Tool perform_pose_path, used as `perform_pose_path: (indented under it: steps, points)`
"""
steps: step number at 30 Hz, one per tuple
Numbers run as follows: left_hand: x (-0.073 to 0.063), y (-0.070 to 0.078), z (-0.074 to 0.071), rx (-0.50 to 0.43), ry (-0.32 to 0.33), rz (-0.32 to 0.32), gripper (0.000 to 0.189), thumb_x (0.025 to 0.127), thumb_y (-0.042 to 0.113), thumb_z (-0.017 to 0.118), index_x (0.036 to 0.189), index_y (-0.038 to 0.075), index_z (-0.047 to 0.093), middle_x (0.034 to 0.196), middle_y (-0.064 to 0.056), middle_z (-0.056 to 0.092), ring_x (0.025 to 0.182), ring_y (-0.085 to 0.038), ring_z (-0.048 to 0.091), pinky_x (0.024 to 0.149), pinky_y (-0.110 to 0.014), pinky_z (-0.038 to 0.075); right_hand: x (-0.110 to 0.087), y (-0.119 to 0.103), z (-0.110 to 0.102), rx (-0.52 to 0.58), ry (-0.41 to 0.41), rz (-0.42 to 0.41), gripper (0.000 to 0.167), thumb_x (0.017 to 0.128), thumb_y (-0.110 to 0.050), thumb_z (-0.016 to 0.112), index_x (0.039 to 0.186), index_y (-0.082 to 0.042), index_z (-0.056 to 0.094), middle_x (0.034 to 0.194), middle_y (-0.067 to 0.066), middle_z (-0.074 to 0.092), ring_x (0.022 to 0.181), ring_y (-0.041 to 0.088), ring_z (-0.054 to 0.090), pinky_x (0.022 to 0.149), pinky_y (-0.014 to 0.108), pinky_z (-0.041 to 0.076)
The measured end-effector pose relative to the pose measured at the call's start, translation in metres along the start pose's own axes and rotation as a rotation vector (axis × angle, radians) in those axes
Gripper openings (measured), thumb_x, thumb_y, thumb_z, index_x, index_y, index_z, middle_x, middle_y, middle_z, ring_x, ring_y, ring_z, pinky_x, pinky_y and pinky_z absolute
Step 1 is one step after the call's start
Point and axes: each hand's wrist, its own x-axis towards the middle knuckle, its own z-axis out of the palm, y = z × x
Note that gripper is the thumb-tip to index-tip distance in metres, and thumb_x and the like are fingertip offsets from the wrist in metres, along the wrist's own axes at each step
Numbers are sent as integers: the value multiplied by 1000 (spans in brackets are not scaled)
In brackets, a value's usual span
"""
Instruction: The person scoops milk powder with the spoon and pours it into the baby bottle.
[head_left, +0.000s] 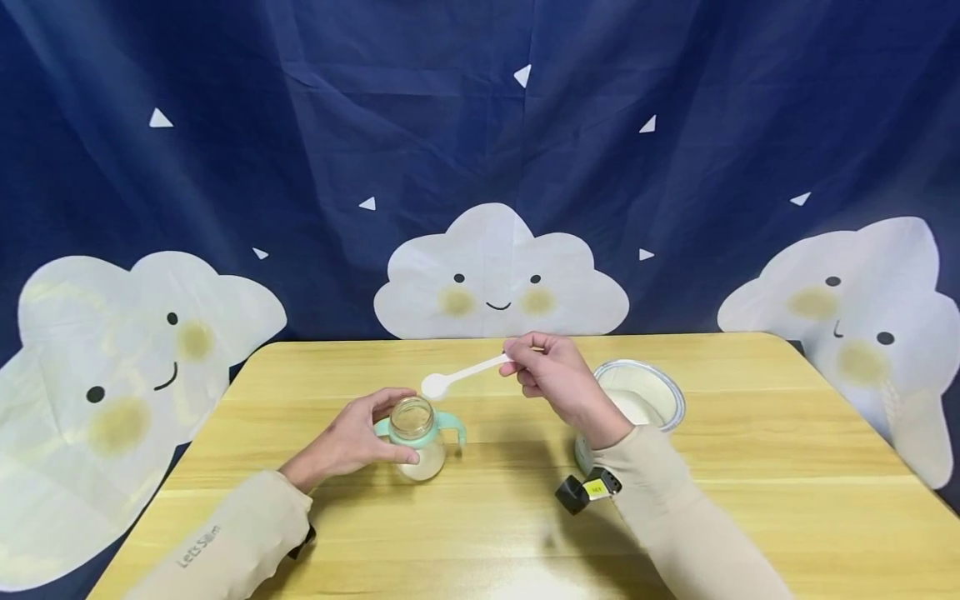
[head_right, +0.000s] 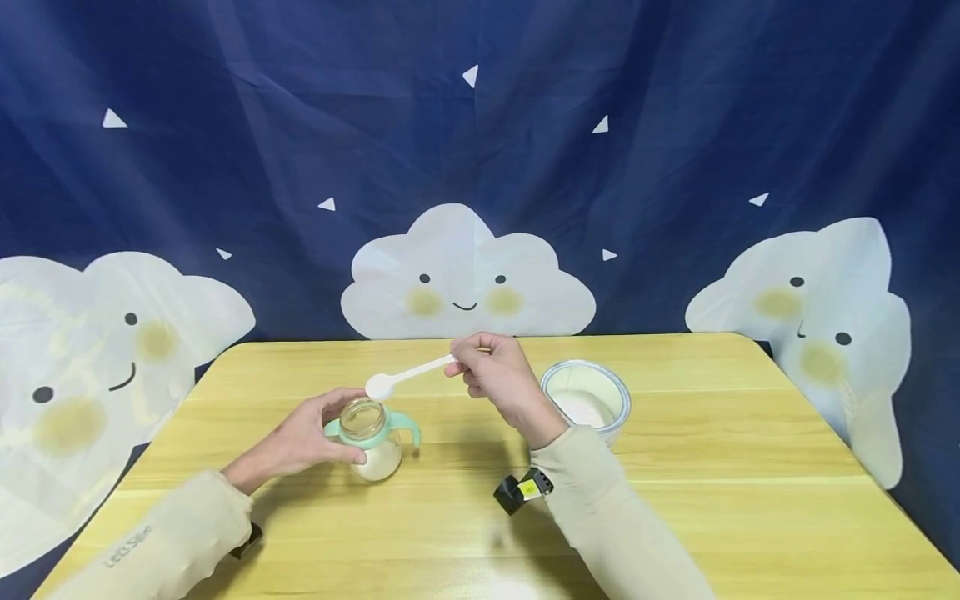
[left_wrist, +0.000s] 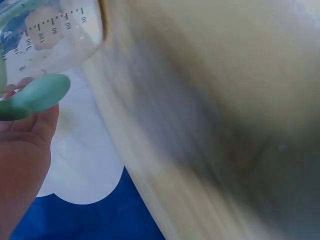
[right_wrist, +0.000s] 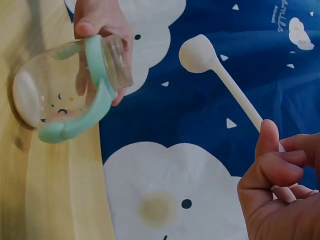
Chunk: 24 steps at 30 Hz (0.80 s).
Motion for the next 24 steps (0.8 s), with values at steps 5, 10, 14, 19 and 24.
perform_pose_path:
  steps: [5,10,14,19,24]
  points:
    - [0,-5,4,-34,11,31,75,70,18,93,134,4,58,118,-7,67,111,-26,61,95,-28,48,2,5,5,-4,-4,0,13,100,-8,56,90,0,58,67,0,66,53,7,35,50,18,29]
    - [0,-10,8,-74,9,47,68,71,17,92,129,4,62,114,-7,69,107,-26,63,93,-27,49,4,8,9,-8,-6,0,12,100,-7,56,90,0,59,68,-1,67,54,8,37,51,18,31]
    - [-2,-12,10,-96,27,41,65,71,16,92,128,4,63,113,-8,70,107,-28,63,94,-27,49,5,10,13,0,-8,5,12,100,-7,57,92,1,61,69,0,67,54,8,38,51,18,33]
    - [-4,-13,12,-97,62,21,67,70,16,92,129,2,63,114,-8,70,108,-28,63,93,-27,49,5,12,17,8,-7,9,12,100,-8,58,93,1,61,68,0,67,54,8,39,50,18,34]
    - [-3,-12,13,-92,66,16,66,70,18,93,128,3,64,112,-6,71,104,-22,64,92,-27,51,6,14,20,20,-9,10,12,100,-8,58,93,1,62,68,0,68,54,8,40,50,18,33]
